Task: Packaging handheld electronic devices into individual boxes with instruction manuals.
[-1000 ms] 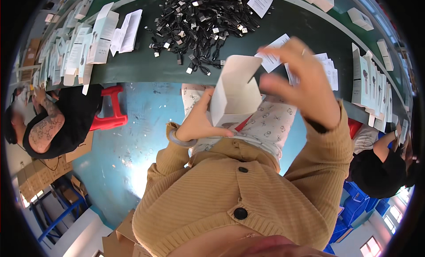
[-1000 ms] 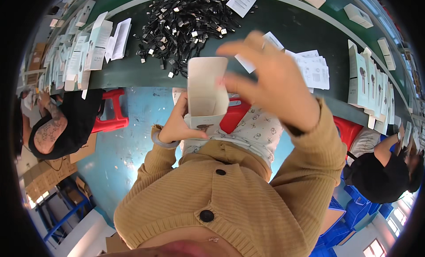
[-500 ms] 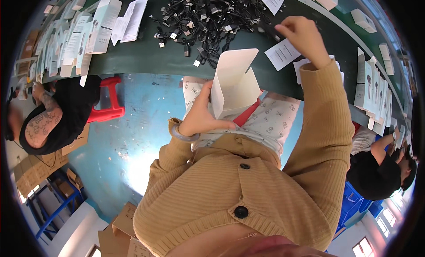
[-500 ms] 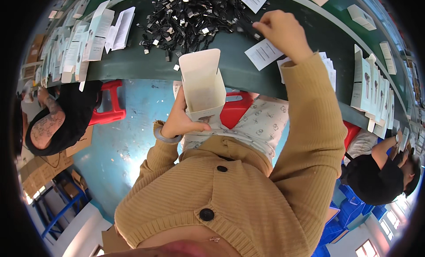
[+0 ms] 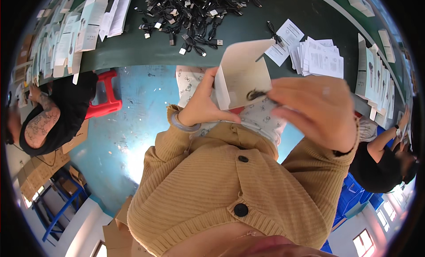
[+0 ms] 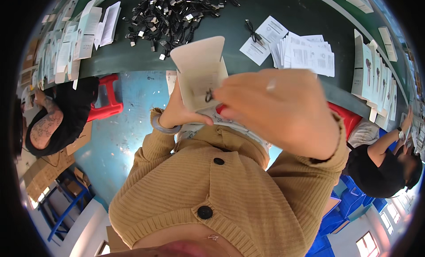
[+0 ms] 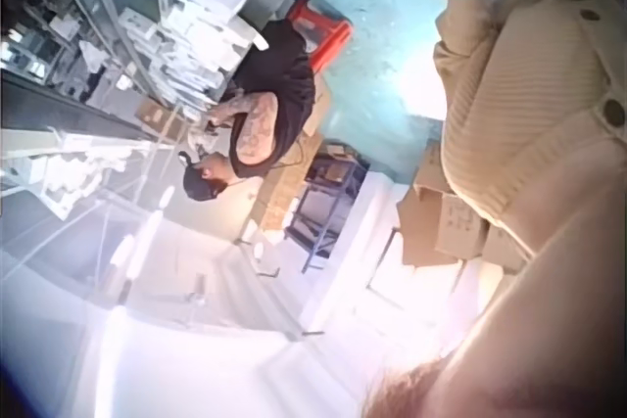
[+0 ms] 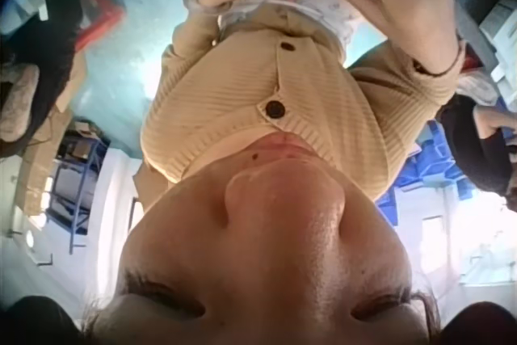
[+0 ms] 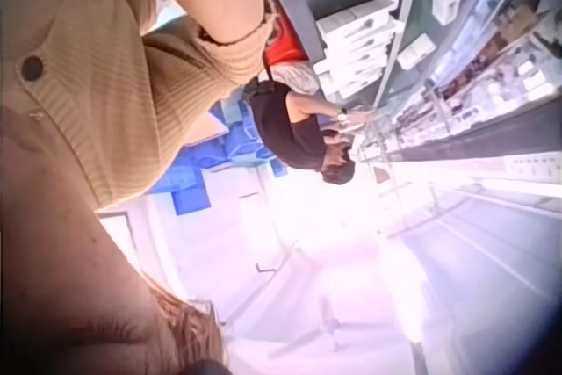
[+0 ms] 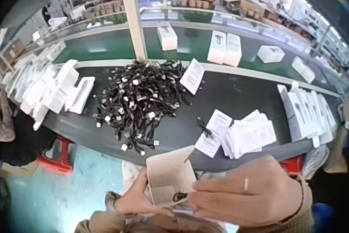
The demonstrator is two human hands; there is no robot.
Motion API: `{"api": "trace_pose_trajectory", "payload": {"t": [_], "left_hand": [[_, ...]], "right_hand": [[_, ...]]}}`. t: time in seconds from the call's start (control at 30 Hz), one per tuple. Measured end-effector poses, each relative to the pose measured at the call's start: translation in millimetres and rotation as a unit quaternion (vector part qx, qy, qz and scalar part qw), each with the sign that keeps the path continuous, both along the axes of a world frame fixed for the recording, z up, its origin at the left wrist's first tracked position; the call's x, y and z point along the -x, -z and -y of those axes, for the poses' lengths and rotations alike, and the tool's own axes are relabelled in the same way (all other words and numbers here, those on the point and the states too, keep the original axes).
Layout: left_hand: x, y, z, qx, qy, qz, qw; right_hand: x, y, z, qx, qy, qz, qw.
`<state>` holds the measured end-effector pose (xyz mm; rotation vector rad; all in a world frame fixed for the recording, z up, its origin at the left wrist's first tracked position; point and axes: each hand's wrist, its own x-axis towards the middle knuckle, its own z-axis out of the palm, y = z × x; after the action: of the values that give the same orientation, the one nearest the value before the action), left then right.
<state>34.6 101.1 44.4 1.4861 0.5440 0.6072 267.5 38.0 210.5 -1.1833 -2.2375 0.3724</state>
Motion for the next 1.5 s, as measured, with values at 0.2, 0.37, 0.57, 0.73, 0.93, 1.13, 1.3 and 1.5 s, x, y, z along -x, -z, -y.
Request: {"api": "trace_pose_trajectory", "payload": {"t": [0.2,0.37,0.57,0.73,0.93,1.13,1.3,1.5], "left_hand": [[-30.2,-20.4,15.1,0.156,0.026,0.098,0.983],[-87.2,-61.1,23.3,0.145,0.120,0.298,0.936],[-42.2,-71.5,-51.2,-0.074,-0.082,0.080,0.991],[56.2,-43.7,-177.1,-0.430,-0.381,-0.145,0.805],[164.4,-51.0,-278.4,-0.583,-0.465,-0.435,0.505],[169.8,-35.1,-320.5,-0.437,-0.384,-0.563,0.587],[164.5,-37.0,-322.7,-0.485,-0.477,-0.498,0.538],[178.3,-52.4,-321.1,-0.511,-0.442,-0.546,0.495]], "right_hand": [[5.6,24.5,44.9,0.032,0.166,-0.081,0.982],[17.8,38.8,56.8,0.048,0.279,-0.117,0.952],[-122.7,24.6,73.4,-0.048,0.491,0.039,0.869],[-240.8,81.6,87.2,0.074,0.612,0.333,0.713],[-217.9,72.6,34.0,-0.049,0.563,0.351,0.747],[-94.4,84.6,-117.9,-0.017,0.243,0.179,0.953],[-72.8,112.1,-168.4,0.024,0.254,0.226,0.940],[-90.4,110.9,-151.6,-0.016,0.254,0.125,0.959]]}}
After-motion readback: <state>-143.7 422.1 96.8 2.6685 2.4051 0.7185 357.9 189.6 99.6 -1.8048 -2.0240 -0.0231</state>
